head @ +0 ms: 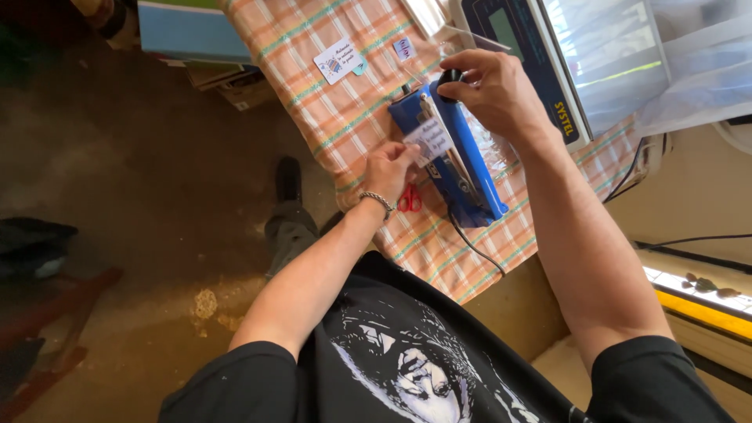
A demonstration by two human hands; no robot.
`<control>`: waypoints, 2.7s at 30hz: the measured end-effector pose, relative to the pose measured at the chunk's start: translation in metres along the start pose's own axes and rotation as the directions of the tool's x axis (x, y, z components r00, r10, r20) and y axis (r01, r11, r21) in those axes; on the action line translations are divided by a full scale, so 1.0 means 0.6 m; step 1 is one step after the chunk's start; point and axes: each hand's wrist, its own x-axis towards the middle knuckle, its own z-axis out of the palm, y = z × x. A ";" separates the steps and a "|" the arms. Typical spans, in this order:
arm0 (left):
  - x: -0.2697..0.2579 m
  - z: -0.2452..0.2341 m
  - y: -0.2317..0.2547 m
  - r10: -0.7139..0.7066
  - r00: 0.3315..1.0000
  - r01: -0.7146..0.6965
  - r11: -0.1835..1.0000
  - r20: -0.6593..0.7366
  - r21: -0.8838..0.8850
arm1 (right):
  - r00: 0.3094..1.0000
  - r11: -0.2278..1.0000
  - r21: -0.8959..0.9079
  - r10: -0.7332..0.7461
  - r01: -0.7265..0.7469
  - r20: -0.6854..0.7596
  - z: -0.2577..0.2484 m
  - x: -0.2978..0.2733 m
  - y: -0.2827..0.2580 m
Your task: Packaging small printed photos into plastic bags and sealing them using a manual heat sealer
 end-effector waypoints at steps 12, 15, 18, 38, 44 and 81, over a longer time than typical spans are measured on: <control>-0.004 -0.002 0.010 -0.087 0.995 0.091 0.992 0.047 -0.088 | 0.993 0.994 -0.037 0.102 -0.099 0.067 0.020 0.034 0.027; -0.009 -0.004 0.017 -0.100 0.994 0.101 0.994 0.037 -0.044 | 0.992 0.995 -0.024 0.102 -0.101 0.075 0.026 0.038 0.031; -0.002 -0.005 0.005 -0.108 0.993 0.111 0.991 0.037 -0.074 | 0.995 0.997 -0.039 0.073 -0.071 0.074 0.037 0.047 0.040; 0.008 -0.008 0.027 -0.079 0.995 0.081 0.996 0.068 -0.035 | 0.932 0.956 -0.102 0.292 -0.276 0.215 0.056 0.092 0.065; 0.032 -0.003 -0.008 -0.164 0.982 0.177 0.971 0.094 -0.161 | 0.954 0.969 -0.106 0.238 -0.221 0.181 0.069 0.099 0.095; -0.110 -0.282 0.016 -0.015 1.000 0.016 0.984 -0.007 0.179 | 0.948 0.536 0.782 0.152 -0.317 0.280 0.102 -0.028 0.167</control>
